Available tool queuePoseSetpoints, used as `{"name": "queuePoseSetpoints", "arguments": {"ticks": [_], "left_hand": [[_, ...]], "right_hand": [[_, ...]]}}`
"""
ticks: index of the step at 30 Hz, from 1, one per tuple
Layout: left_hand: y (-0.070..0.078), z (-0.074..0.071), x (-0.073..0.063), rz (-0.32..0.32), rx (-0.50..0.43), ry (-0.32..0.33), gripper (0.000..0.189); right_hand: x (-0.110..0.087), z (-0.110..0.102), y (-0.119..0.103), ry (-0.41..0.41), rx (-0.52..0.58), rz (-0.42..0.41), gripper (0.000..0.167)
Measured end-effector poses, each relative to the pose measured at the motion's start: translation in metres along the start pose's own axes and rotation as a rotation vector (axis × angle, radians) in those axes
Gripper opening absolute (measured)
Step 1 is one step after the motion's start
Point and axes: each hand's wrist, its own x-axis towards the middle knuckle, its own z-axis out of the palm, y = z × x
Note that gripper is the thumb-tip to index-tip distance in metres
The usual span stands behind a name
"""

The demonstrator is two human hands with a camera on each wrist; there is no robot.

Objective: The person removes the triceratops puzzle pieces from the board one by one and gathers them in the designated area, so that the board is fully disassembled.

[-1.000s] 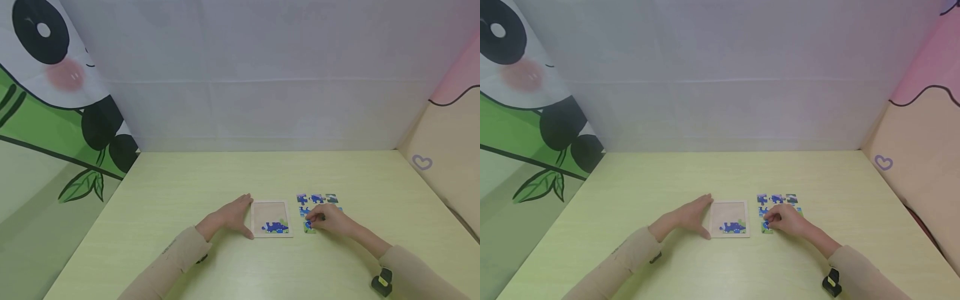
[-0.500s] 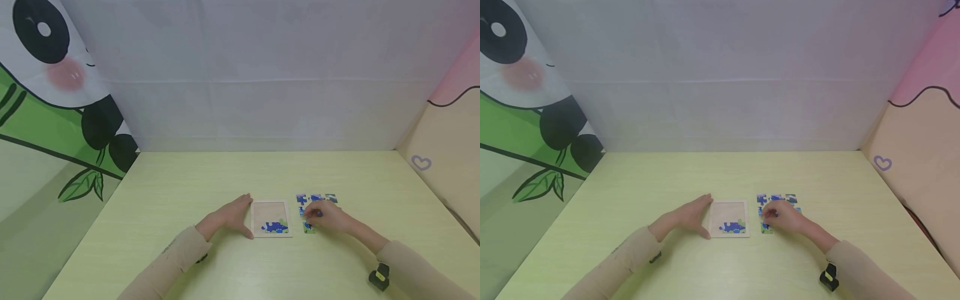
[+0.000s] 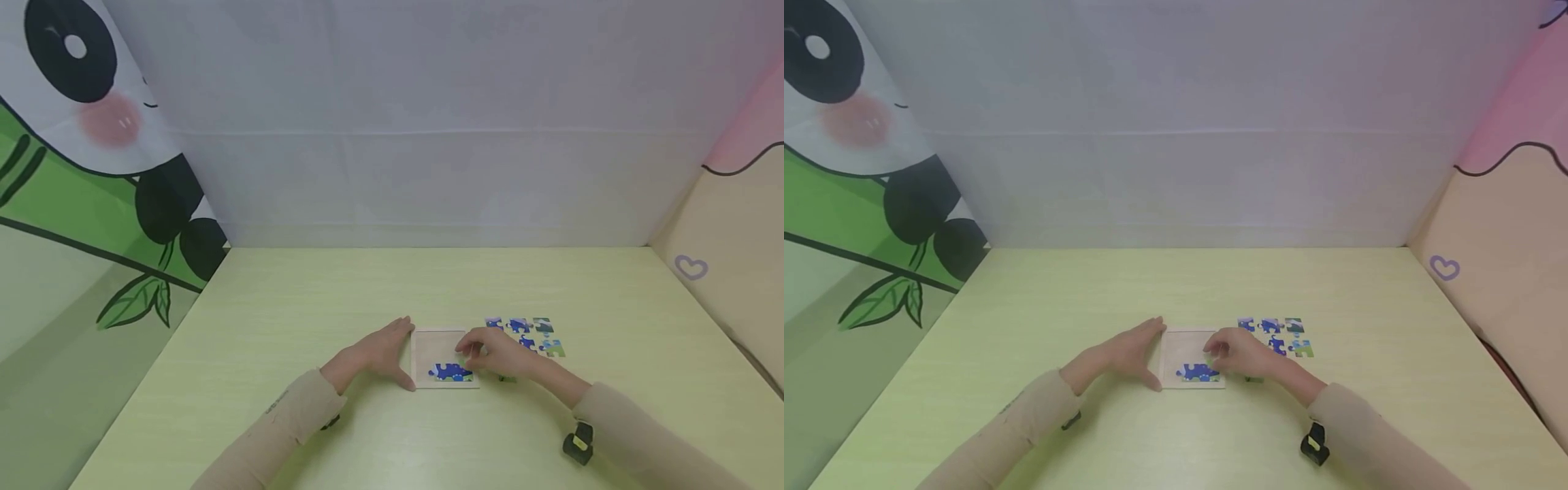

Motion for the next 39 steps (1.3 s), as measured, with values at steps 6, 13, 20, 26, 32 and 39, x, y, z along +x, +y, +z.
{"name": "queuePoseSetpoints", "arguments": {"ticks": [6,13,20,26,32,39], "left_hand": [[0.001,0.000,-0.001,-0.007,0.005,-0.005,0.110],[0.000,0.000,-0.001,-0.003,-0.012,0.000,0.110],[-0.001,0.001,0.000,-0.001,0.001,0.001,0.110],[0.000,0.001,0.000,0.000,-0.023,0.005,0.110],[0.000,0.000,0.000,-0.004,-0.030,0.001,0.110],[0.001,0.000,0.000,-0.017,-0.016,-0.006,0.110]], "right_hand": [[0.009,0.012,-0.007,-0.024,0.009,0.006,0.024],[0.012,0.023,-0.015,-0.049,-0.024,-0.013,0.025],[0.016,0.025,-0.017,-0.067,-0.080,-0.022,0.024],[0.018,0.024,-0.021,-0.093,-0.098,-0.020,0.023],[0.018,0.026,-0.023,-0.088,-0.093,-0.015,0.023],[0.016,0.026,-0.023,-0.078,-0.079,-0.043,0.022]]}}
